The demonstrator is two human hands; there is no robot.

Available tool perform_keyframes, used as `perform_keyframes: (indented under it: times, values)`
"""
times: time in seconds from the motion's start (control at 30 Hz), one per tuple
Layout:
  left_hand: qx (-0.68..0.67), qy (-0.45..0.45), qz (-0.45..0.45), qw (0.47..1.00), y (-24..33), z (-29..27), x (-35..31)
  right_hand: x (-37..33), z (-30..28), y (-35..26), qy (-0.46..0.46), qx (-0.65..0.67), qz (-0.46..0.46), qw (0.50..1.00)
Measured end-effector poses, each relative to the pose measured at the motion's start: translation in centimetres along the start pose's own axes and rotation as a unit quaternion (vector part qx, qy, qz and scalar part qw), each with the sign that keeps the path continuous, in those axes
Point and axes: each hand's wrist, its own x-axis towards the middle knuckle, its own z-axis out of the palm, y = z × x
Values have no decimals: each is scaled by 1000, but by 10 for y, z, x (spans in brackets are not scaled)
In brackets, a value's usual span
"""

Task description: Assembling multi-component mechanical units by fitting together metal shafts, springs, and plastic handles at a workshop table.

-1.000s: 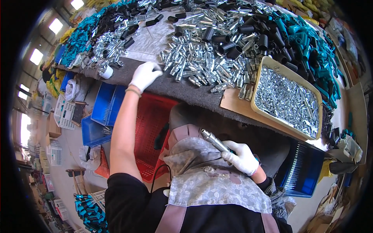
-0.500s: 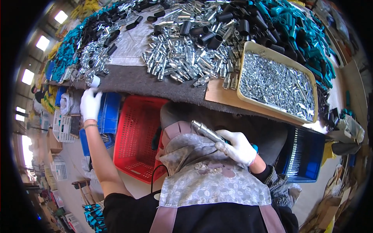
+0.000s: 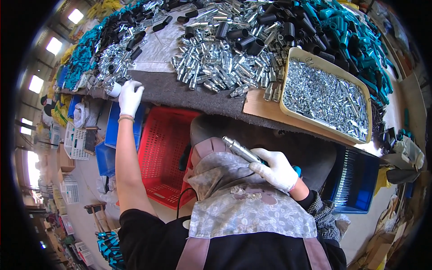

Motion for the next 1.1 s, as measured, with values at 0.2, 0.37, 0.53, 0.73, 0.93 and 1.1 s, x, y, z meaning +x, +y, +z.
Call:
perform_keyframes:
  times: [0.2,0.37,0.53,0.73,0.93,1.1]
  values:
    - [305,-194,-263,894,-24,-35,-8,-2,-1,9,13,-19,-72,997]
    - [142,-140,-205,958,12,-68,-42,4,-3,7,32,-18,-44,998]
    - [-308,-207,-1,929,171,-67,-87,11,1,11,65,-97,-86,989]
    - [-497,-443,-34,745,270,-49,-118,-4,-3,3,76,-206,-43,975]
    - [-505,-249,239,791,295,-47,-126,-20,-14,23,85,-154,-70,982]
    - [-523,-382,24,762,294,-59,-122,-22,-16,21,83,-166,-70,980]
